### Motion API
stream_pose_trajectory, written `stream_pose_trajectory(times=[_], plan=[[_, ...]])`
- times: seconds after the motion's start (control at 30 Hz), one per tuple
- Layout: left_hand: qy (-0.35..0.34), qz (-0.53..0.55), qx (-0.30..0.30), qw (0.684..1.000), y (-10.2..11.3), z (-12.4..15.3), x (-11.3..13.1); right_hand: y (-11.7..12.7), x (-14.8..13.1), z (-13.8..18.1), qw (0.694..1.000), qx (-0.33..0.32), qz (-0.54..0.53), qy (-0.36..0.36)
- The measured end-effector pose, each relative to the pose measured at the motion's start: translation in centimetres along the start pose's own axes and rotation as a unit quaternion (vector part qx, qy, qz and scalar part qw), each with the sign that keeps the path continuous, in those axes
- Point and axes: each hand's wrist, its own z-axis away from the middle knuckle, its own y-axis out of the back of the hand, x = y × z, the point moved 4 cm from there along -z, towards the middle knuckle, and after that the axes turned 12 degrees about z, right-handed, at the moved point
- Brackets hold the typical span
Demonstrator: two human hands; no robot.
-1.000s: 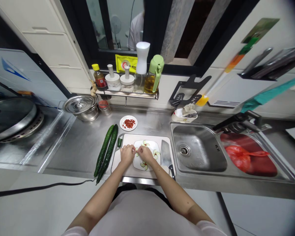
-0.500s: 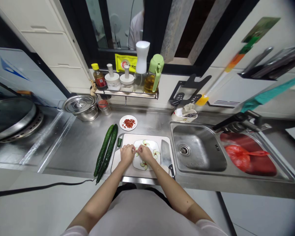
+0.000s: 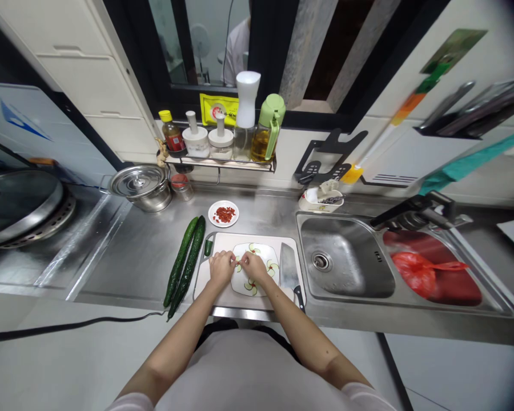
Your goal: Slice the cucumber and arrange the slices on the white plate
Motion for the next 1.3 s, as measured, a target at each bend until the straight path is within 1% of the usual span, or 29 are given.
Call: stream_pose_trajectory(times=[0.23,0.5,0.67,1.0,1.07,1.13,1.2,1.3], plan=[[-0.002,0.002,0.004,1.0,0.1,0.0,-0.1,0.1,-0.3,0.2,1.0,0.011,-0.003,0.003],[0.004,0.0,-0.004,1.0,0.2,0.1,0.1,-0.4,-0.2,0.0,1.0,-0.001,-0.01,-0.014],[0.005,0.002,0.0,1.0,0.2,0.1,0.1,-0.5,-0.2,-0.1,1.0,0.001,-0.012,-0.011],[0.029,0.059,0.023,0.998,0.6,-0.1,-0.6,0.3,0.1,0.1,0.999,0.014,-0.046,-0.008],[0.036,0.076,0.039,0.996,1.0,-0.1,-0.9,0.8,0.4,0.2,0.997,0.027,-0.065,-0.016],[0.04,0.102,0.065,0.992,1.6,0.0,-1.3,1.9,1.1,0.5,0.994,0.053,-0.094,-0.022],[0.035,0.142,0.1,0.984,2.3,0.3,-2.0,3.6,2.3,0.9,0.987,0.096,-0.126,-0.018],[0.025,0.23,0.148,0.962,3.0,1.4,-3.6,6.7,5.4,2.3,0.97,0.176,-0.163,-0.03]])
